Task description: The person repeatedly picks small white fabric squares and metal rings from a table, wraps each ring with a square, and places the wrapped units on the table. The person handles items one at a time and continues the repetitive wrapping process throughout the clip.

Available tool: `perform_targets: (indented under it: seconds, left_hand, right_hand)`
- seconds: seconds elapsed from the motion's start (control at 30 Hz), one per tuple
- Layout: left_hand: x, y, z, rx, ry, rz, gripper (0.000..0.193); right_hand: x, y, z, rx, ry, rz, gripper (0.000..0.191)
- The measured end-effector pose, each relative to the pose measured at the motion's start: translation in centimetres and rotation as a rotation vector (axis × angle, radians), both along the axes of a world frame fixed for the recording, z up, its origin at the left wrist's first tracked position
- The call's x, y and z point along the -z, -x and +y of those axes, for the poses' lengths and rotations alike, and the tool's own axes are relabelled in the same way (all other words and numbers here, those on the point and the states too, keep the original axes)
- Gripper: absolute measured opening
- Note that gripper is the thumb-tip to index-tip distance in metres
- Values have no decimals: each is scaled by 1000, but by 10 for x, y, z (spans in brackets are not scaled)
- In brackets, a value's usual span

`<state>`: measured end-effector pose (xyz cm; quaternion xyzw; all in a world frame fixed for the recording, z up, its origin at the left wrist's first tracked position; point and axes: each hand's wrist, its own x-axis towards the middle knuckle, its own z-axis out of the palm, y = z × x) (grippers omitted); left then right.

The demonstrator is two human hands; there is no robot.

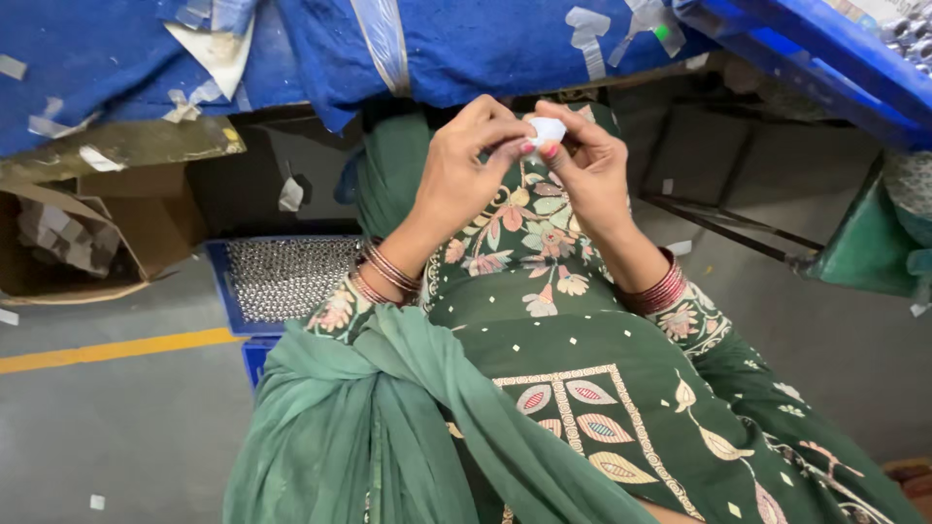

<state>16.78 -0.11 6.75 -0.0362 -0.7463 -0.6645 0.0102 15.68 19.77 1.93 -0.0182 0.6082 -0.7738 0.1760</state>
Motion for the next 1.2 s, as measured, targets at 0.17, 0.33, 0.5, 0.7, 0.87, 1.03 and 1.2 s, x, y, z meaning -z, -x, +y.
perform_targets:
  seconds: [0.17, 0.33, 0.5, 0.7, 0.87, 1.03, 1.2]
  left_hand:
    - [-13, -6, 17, -198, 27, 114, 16]
    - [-27, -8, 17, -80, 264, 242, 33]
    - [-20, 11, -12, 91, 298, 104, 32]
    - [-29, 49, -26, 20, -166, -208, 39]
    - [-60, 60, -23, 78, -53, -105, 24]
    - [-70, 70, -29, 90, -8, -113, 20]
    - [-58, 78, -44, 136, 156, -119, 18]
  right_hand:
    - [-12, 13, -3, 19, 43, 49, 47]
    - [-15, 17, -5, 35, 4, -11, 43]
    - [-11, 20, -20, -17, -30, -206, 39]
    - [-80, 141, -28, 315, 468, -241, 39]
    - [-146, 229, 4, 394, 458, 196, 40]
    - [-111, 235, -31, 362, -120, 137, 27]
    - [-104, 229, -58, -101, -590, 295, 21]
